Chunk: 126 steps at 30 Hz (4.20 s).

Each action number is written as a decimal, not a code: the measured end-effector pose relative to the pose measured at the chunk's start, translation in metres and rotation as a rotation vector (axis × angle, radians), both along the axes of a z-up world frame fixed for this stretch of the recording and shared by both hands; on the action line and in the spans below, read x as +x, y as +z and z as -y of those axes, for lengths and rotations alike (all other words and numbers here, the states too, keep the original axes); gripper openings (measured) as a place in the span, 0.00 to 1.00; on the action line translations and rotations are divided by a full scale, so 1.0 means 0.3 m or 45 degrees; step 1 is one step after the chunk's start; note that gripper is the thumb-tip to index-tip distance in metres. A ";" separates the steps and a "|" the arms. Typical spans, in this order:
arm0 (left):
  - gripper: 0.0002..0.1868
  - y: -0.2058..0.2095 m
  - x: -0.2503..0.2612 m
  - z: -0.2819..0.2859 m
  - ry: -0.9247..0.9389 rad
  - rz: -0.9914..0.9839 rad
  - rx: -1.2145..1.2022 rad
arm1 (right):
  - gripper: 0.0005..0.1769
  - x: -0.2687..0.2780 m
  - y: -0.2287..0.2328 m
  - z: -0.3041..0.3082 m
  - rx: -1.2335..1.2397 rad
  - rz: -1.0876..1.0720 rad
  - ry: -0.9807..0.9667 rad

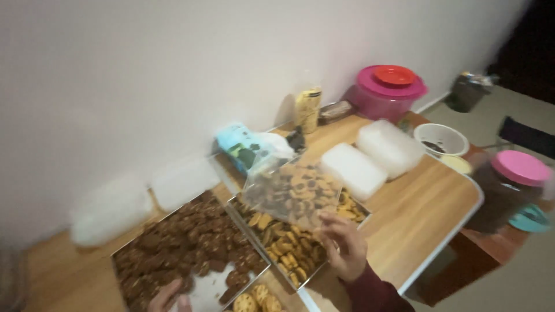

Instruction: Packaging round cookies from a tray into a clear plastic container.

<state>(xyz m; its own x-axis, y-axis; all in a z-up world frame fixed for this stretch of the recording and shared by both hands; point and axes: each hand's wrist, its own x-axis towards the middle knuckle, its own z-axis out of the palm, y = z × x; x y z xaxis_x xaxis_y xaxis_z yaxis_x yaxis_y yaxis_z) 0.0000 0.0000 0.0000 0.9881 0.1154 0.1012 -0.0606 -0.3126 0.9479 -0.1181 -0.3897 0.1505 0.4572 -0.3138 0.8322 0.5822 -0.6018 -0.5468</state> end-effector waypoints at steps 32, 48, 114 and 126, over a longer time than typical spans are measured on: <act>0.14 0.512 -0.287 0.191 -0.220 0.634 -0.214 | 0.10 -0.069 -0.093 -0.174 -0.205 -0.249 0.486; 0.10 0.399 -0.240 0.180 -0.302 0.974 0.007 | 0.32 -0.036 -0.128 -0.157 -0.096 -0.173 0.404; 0.17 0.423 -0.624 0.202 0.635 0.052 -0.006 | 0.28 -0.114 -0.112 -0.168 0.028 -0.958 0.981; 0.19 0.302 -0.625 0.149 0.489 0.395 0.181 | 0.12 -0.107 -0.019 -0.198 -0.165 -0.836 1.167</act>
